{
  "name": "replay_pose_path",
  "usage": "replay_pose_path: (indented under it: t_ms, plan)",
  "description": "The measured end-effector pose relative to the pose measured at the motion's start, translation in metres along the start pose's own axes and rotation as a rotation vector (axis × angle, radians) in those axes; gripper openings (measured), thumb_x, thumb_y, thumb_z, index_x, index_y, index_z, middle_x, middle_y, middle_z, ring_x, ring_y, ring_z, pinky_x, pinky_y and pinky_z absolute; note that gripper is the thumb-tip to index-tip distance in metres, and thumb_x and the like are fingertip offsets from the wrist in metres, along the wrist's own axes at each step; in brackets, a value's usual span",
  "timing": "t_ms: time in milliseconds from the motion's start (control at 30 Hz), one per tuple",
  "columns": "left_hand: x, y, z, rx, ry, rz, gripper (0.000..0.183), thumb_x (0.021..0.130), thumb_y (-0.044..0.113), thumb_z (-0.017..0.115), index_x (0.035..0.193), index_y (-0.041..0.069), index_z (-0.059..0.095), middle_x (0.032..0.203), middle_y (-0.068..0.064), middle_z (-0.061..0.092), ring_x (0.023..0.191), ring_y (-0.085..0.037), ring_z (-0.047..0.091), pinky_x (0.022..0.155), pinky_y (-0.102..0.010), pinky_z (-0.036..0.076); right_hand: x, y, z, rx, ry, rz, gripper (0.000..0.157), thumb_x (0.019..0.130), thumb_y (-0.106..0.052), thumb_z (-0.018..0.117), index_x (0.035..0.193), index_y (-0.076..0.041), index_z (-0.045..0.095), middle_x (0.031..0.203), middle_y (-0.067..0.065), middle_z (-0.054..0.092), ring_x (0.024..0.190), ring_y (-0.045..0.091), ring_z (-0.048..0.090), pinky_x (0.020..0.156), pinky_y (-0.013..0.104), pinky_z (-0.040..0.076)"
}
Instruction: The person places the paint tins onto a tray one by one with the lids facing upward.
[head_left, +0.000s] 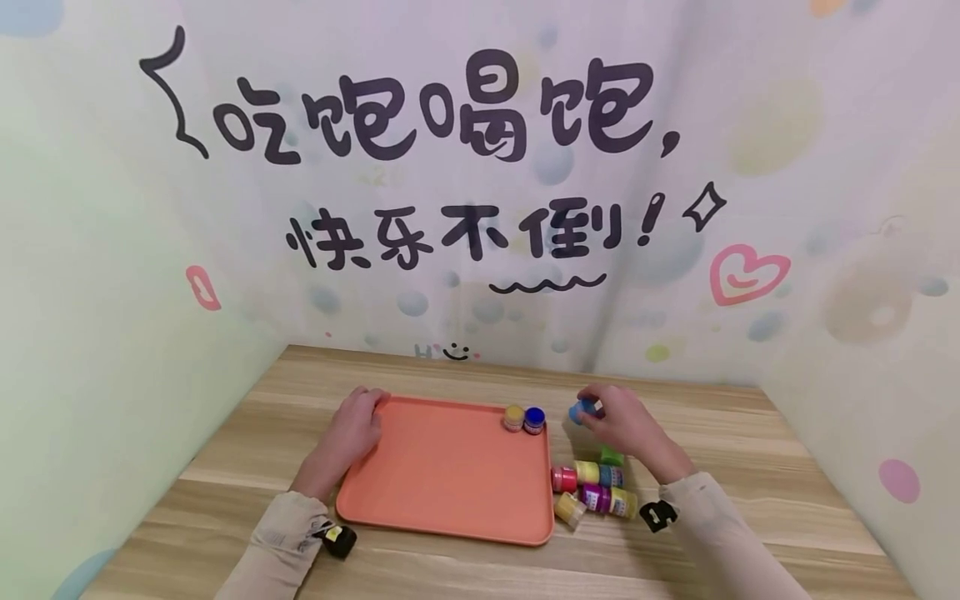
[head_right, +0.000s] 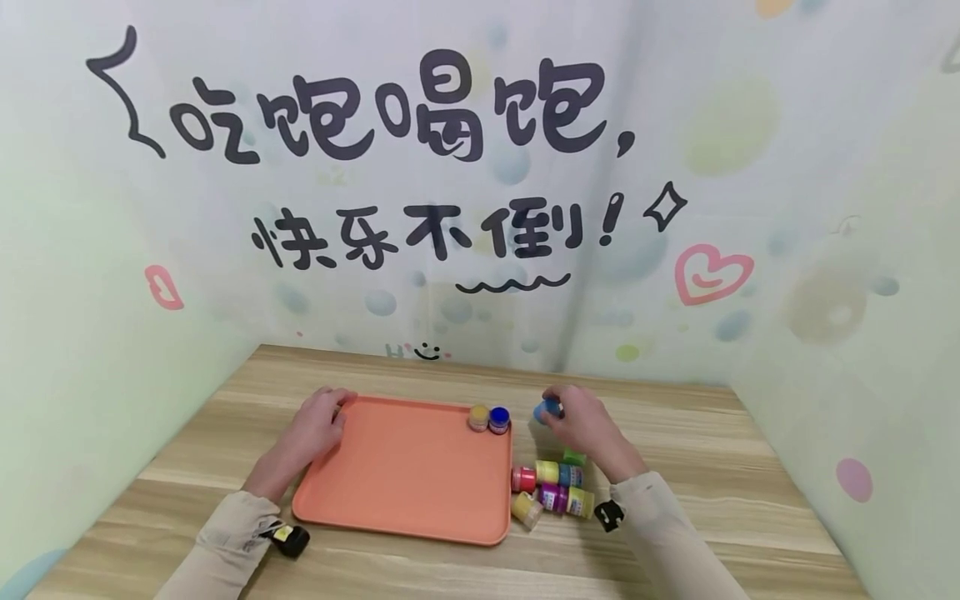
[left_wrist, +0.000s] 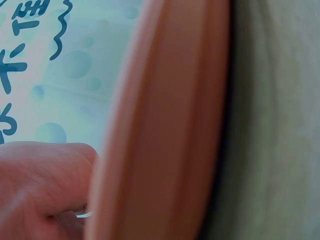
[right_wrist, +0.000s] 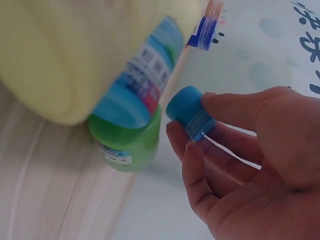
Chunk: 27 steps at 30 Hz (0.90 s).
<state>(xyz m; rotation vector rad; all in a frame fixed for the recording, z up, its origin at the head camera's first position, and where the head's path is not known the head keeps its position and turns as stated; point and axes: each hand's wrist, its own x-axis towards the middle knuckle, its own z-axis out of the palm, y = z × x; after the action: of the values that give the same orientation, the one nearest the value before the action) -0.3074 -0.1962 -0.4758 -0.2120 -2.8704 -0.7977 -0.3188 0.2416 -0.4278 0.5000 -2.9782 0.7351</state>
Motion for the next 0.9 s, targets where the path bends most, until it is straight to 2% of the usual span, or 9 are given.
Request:
replay_pose_path:
  t_ms: [200, 400, 633, 900]
  plan:
    - [0.000, -0.001, 0.000, 0.004, -0.010, -0.018, 0.037, 0.102, -0.006, 0.059, 0.137, -0.007, 0.066, 0.127, -0.024, 0.065, 0.115, -0.037, 0.066, 0.105, -0.055, 0.058, 0.001, -0.008, -0.001, 0.028, 0.010, -0.029, 0.031, 0.102, -0.016, 0.076, 0.129, -0.001, 0.073, 0.119, 0.018, 0.077, 0.096, 0.028, 0.080, 0.082, 0.043, 0.067]
    - [0.001, -0.001, 0.000, 0.006, -0.016, -0.024, 0.036, 0.102, -0.005, 0.059, 0.138, -0.006, 0.066, 0.129, -0.024, 0.065, 0.117, -0.038, 0.066, 0.106, -0.056, 0.058, 0.005, -0.016, 0.001, 0.067, 0.032, -0.062, 0.030, 0.101, -0.016, 0.077, 0.128, -0.004, 0.072, 0.118, 0.015, 0.076, 0.094, 0.024, 0.078, 0.080, 0.040, 0.068]
    - [0.002, -0.001, 0.000, -0.006, -0.026, -0.029, 0.037, 0.102, -0.005, 0.060, 0.138, -0.006, 0.066, 0.129, -0.024, 0.064, 0.116, -0.037, 0.065, 0.106, -0.056, 0.058, 0.009, -0.023, 0.004, 0.063, 0.072, -0.152, 0.023, 0.101, -0.012, 0.076, 0.123, -0.008, 0.075, 0.117, 0.016, 0.076, 0.090, 0.022, 0.077, 0.077, 0.038, 0.067]
    - [0.001, -0.001, -0.001, -0.012, -0.026, -0.025, 0.037, 0.101, -0.006, 0.060, 0.137, -0.007, 0.066, 0.128, -0.025, 0.064, 0.115, -0.037, 0.065, 0.106, -0.056, 0.058, 0.013, -0.030, 0.010, 0.099, 0.108, -0.152, 0.021, 0.100, -0.014, 0.076, 0.120, -0.007, 0.074, 0.114, 0.016, 0.073, 0.087, 0.020, 0.075, 0.073, 0.033, 0.066]
